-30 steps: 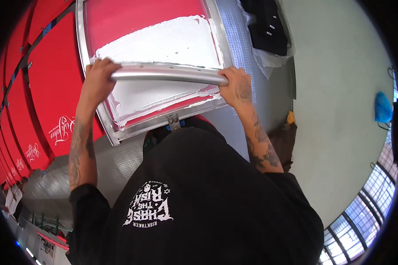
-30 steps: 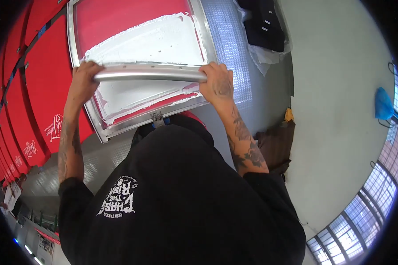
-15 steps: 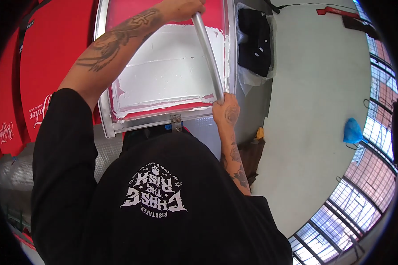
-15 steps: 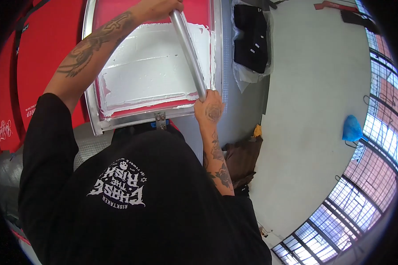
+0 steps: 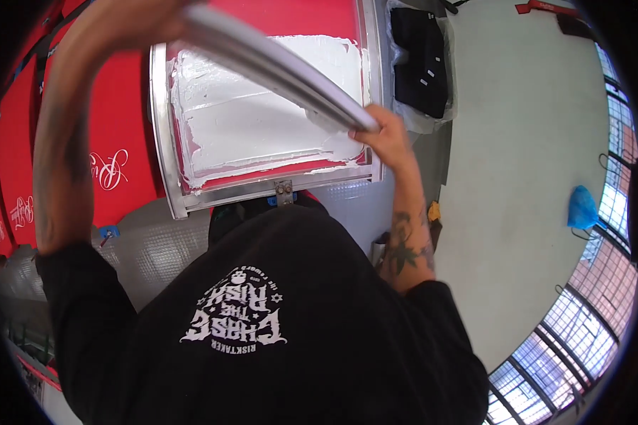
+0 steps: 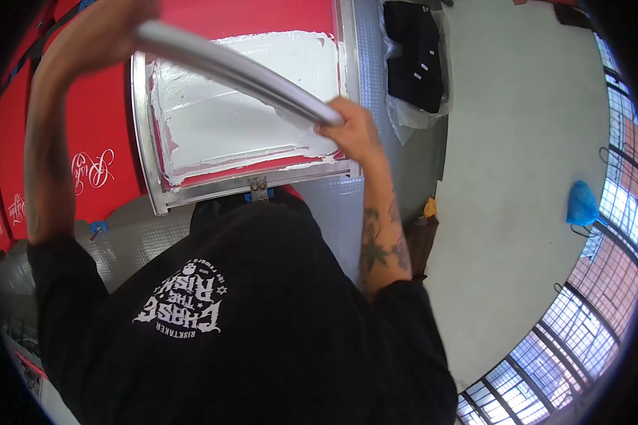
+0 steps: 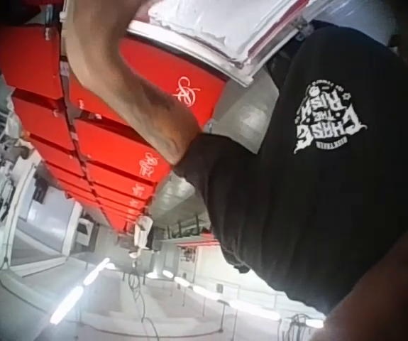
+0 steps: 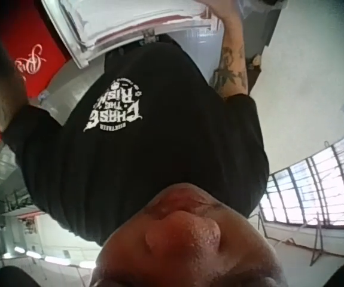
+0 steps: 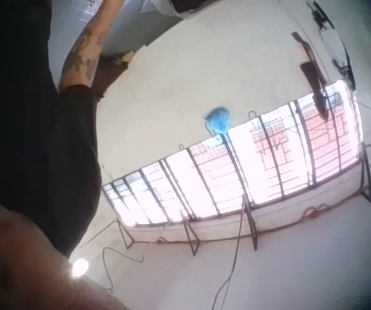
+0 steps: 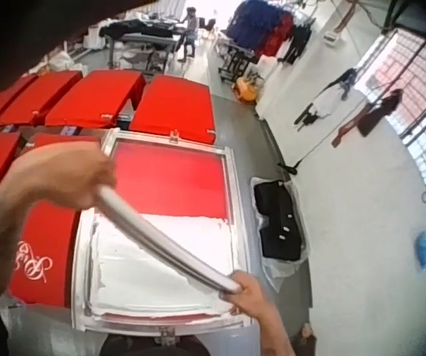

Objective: Manually applying white ink to a screen printing frame and using a squeegee to print the design onto red t-shirts.

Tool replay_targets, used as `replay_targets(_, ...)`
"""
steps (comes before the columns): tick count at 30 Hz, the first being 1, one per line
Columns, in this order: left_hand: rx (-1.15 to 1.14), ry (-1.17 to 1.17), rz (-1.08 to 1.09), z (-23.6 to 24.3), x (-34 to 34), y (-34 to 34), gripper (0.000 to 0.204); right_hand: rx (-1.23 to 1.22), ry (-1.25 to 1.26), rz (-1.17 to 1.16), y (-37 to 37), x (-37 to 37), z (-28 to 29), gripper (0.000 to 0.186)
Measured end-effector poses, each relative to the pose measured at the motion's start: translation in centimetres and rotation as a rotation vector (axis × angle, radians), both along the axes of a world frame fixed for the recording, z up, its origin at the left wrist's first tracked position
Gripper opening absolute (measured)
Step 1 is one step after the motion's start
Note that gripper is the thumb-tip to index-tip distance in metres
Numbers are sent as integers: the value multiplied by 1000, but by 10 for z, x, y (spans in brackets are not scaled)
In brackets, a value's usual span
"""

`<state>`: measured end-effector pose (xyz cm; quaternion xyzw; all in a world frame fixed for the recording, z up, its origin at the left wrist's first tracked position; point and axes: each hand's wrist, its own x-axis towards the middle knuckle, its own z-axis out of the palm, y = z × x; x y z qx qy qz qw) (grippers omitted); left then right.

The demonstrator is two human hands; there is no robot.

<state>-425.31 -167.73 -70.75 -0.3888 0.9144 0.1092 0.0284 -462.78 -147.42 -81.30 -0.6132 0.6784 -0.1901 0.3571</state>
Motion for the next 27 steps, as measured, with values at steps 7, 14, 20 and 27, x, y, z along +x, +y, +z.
replay_targets(7, 249, 385, 419, -12, 59, 184, 33, -212, 197, 676, -124, 6, 9, 25)
replay_targets(14, 215, 469, 1012, -57, -3, 338, 30, -283, 363, 1219, -218, 139, -3, 25)
replay_targets(20, 64, 465, 1219, -123, -58, 364, 36, -555, 476, 1394, -236, 212, -49, 31)
replay_targets(27, -66, 321, 1193, -161, -77, 363, 50, -632, 479, 1280, -222, 142, -73, 27)
